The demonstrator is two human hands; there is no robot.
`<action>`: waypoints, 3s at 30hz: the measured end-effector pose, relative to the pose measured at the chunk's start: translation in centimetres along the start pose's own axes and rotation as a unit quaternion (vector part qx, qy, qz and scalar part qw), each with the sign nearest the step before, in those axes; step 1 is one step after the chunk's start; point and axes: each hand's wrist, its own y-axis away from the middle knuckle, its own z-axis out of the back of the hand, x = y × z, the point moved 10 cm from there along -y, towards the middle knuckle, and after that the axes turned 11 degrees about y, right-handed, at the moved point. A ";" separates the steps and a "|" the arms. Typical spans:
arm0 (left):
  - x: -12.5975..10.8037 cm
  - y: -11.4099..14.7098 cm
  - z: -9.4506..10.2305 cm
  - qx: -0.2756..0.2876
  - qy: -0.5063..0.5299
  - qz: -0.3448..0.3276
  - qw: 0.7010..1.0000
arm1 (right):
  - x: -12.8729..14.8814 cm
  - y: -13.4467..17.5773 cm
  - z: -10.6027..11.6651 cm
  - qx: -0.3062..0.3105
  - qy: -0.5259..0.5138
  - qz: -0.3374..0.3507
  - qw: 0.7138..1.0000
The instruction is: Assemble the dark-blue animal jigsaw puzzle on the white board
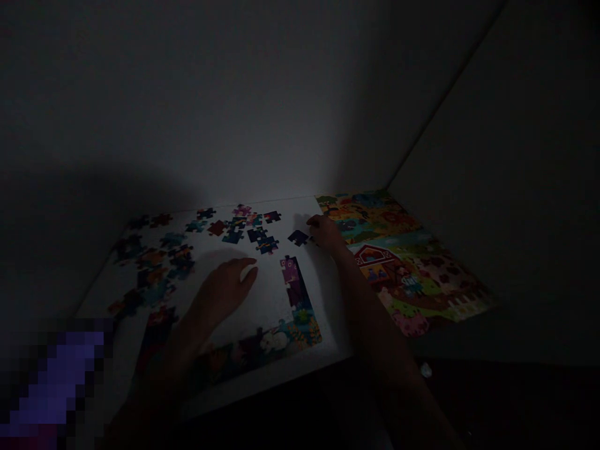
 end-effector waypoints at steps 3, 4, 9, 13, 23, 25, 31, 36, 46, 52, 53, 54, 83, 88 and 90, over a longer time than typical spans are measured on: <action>4.7 -0.7 3.0 -0.027 -0.077 0.031 0.996 | 1.4 0.3 -0.3 -0.006 0.016 0.011 1.000; 6.2 -0.8 3.9 -0.036 -0.100 0.047 0.993 | 1.8 0.4 -0.3 -0.012 0.020 0.014 1.000; 8.4 -1.6 5.5 -0.023 -0.141 0.041 0.989 | 4.5 1.0 -0.9 -0.027 0.046 0.055 0.997; 7.7 -2.6 5.5 -0.031 -0.153 0.044 0.987 | 4.8 1.0 -1.1 -0.038 0.051 0.074 0.995; 8.9 -2.4 5.3 -0.090 -0.105 0.000 0.990 | 1.0 0.2 -0.6 -0.006 0.036 0.048 0.998; 9.1 -2.4 5.3 -0.092 -0.101 -0.003 0.991 | 0.7 0.2 -0.7 0.003 0.035 0.041 0.999; 9.8 -2.8 5.1 -0.105 -0.114 0.006 0.988 | 1.2 0.3 -1.1 -0.011 0.036 0.067 0.997; 10.1 -2.9 4.8 -0.102 -0.109 -0.009 0.989 | 0.6 0.0 -1.3 -0.005 0.004 0.053 0.999; 10.7 -2.9 4.8 -0.139 -0.090 -0.031 0.986 | -0.4 1.1 0.0 0.074 0.039 0.066 0.994; 10.8 -3.0 4.7 -0.120 -0.107 -0.035 0.986 | -0.4 2.6 -0.1 0.139 0.060 0.111 0.982; 10.9 -3.0 4.8 -0.117 -0.112 -0.029 0.986 | -0.3 2.5 -0.1 0.134 0.049 0.119 0.983; 11.1 -3.1 4.9 -0.117 -0.118 -0.020 0.986 | -0.2 2.3 -0.2 0.128 0.036 0.125 0.983; 11.0 -2.7 3.8 -0.137 -0.122 -0.031 0.983 | 5.0 1.0 -2.4 -0.031 0.071 0.143 0.987; 10.5 -2.8 3.5 -0.124 -0.092 -0.045 0.987 | 4.7 0.6 -2.4 -0.071 0.079 0.123 0.987; 9.8 -2.8 3.2 -0.108 -0.065 -0.069 0.990 | 4.9 0.6 -2.3 -0.081 0.068 0.129 0.986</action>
